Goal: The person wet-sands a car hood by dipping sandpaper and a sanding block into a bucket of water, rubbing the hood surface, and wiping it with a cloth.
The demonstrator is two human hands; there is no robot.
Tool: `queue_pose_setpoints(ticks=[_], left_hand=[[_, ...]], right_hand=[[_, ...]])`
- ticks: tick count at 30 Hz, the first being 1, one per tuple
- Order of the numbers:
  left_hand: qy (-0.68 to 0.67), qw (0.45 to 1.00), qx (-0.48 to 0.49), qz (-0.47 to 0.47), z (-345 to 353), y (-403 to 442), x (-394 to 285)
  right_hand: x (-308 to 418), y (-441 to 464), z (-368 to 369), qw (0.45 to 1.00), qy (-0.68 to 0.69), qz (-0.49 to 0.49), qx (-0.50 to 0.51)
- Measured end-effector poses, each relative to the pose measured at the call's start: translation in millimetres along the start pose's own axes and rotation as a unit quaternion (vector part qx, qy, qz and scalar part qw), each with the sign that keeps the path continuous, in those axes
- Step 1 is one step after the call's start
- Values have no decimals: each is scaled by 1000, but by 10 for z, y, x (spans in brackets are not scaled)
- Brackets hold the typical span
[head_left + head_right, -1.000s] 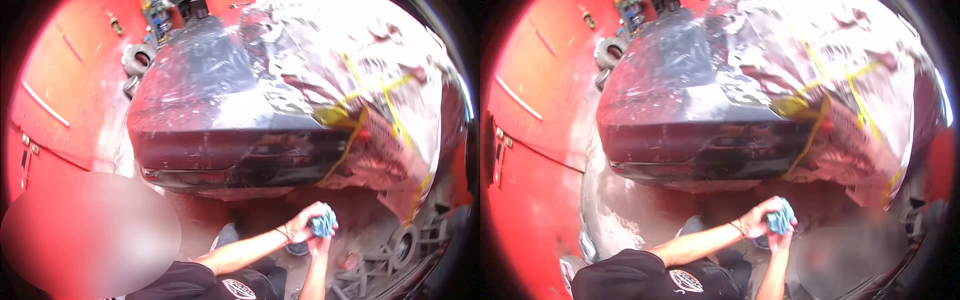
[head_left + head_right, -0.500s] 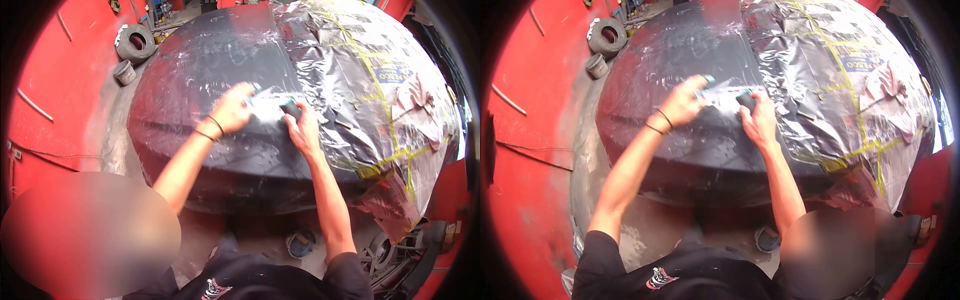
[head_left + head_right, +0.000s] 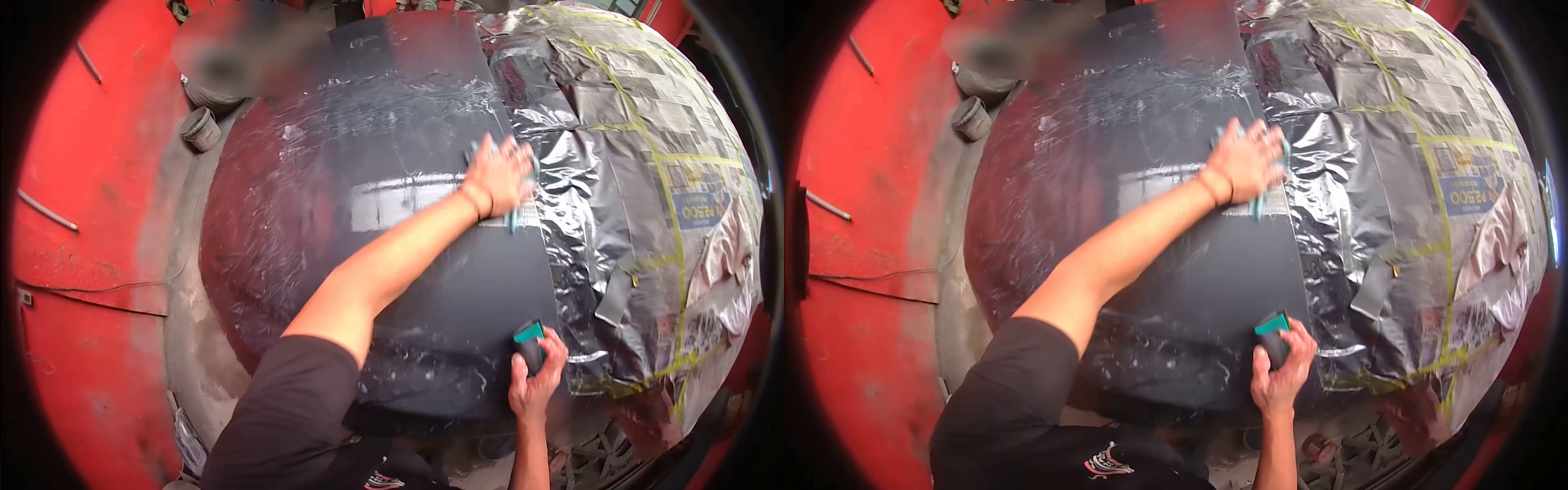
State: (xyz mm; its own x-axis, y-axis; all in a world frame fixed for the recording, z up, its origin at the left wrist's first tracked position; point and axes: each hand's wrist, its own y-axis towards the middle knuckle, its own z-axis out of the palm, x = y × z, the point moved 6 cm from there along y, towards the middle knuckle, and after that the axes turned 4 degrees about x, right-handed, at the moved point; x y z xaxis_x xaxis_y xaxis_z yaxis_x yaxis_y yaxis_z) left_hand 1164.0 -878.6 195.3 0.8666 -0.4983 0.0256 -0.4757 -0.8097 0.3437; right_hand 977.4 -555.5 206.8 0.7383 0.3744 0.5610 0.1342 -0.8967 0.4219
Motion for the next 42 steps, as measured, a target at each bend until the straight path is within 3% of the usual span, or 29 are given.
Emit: queue_pose_setpoints(ticks=[1, 2, 3, 6, 8, 9, 10, 11, 12, 13, 16, 17, 18, 21, 22, 24, 27, 28, 29, 30, 32, 33, 34, 35, 36, 38, 39, 41, 42], left_hand=[[26, 999, 23, -41, 118, 323, 362], [54, 993, -56, -90, 263, 576, 807], [94, 987, 63, -111, -56, 667, 1149], [62, 951, 79, -292, 116, 395, 2710], [37, 931, 53, -360, 165, -394, 3690], [47, 916, 86, -388, 304, -868, 4328], [128, 910, 204, -338, 357, -1380, 4734], [35, 881, 93, -463, 391, -2128, 5046], [28, 857, 133, -497, 299, -2636, 5160], [4, 810, 94, -579, 346, -3162, 5353], [127, 843, 229, -470, 247, -2921, 4927], [-9, 827, 131, -546, -87, -2472, 4416], [104, 907, 20, -408, 298, -2140, 4475], [4, 951, 85, -296, -298, -660, 2228], [46, 970, -54, -232, 125, -376, 1765], [47, 981, 21, -188, 170, 27, 613], [-102, 989, 36, -96, 166, -225, -204], [-78, 992, 29, -97, 215, -412, -47], [-11, 989, -61, -131, 157, -725, 287], [22, 988, -14, -152, 126, -988, 800], [46, 952, -34, -301, -295, -1764, 1861], [51, 931, 27, -360, -481, -2194, 2312], [169, 940, 30, -295, 59, -2855, 3264], [149, 930, 105, -319, -161, -3287, 3397], [117, 889, 196, -396, 150, -3943, 4082], [128, 806, 288, -501, 233, -4641, 4132], [144, 843, 185, -485, 171, -4591, 3855], [180, 869, 201, -416, -16, -3850, 3327], [166, 899, 135, -383, -292, -3288, 2805]], right_hand=[[3, 8, 3, 1000, -13, -6, 5], [-5, -13, 5, 1000, -9, 4, 19], [-30, -18, 19, 999, -6, 15, 33], [-9, 27, 21, 999, -17, 22, 28], [-42, 20, 28, 999, -6, 26, 30], [-58, 19, 21, 999, -1, 28, 31], [-63, 22, 18, 999, 3, 26, 33], [-71, 27, 29, 999, 13, 23, 30], [-63, 35, 31, 999, 24, 23, 26], [-55, 44, 15, 999, 34, 21, 23], [-61, 45, 10, 999, 28, 19, 28], [-67, 46, 1, 999, 25, 20, 25], [-65, 40, -14, 999, 23, 20, 25], [-90, 9, 8, 999, 26, 35, 21], [-100, -8, 22, 999, 26, 32, 20], [-120, -45, 10, 999, 21, 33, 20], [-94, -49, 16, 999, 15, 31, 24], [-98, -50, 22, 999, 23, 26, 21], [-63, -25, 13, 999, 25, 25, 19], [-34, -4, 17, 999, 26, 26, 17], [16, 42, -7, 999, 32, 22, 14], [25, 59, -21, 999, 40, 22, 12], [16, 57, -46, 998, 49, 24, 8], [-5, 60, -49, 998, 63, 22, 2], [-16, 68, -55, 997, 75, 23, -9], [-46, 54, -88, 995, 97, 15, -20], [-80, 34, -89, 995, 98, 10, -22], [-82, 34, -106, 991, 128, 10, -31], [-107, 10, -111, 990, 139, 13, -38]])
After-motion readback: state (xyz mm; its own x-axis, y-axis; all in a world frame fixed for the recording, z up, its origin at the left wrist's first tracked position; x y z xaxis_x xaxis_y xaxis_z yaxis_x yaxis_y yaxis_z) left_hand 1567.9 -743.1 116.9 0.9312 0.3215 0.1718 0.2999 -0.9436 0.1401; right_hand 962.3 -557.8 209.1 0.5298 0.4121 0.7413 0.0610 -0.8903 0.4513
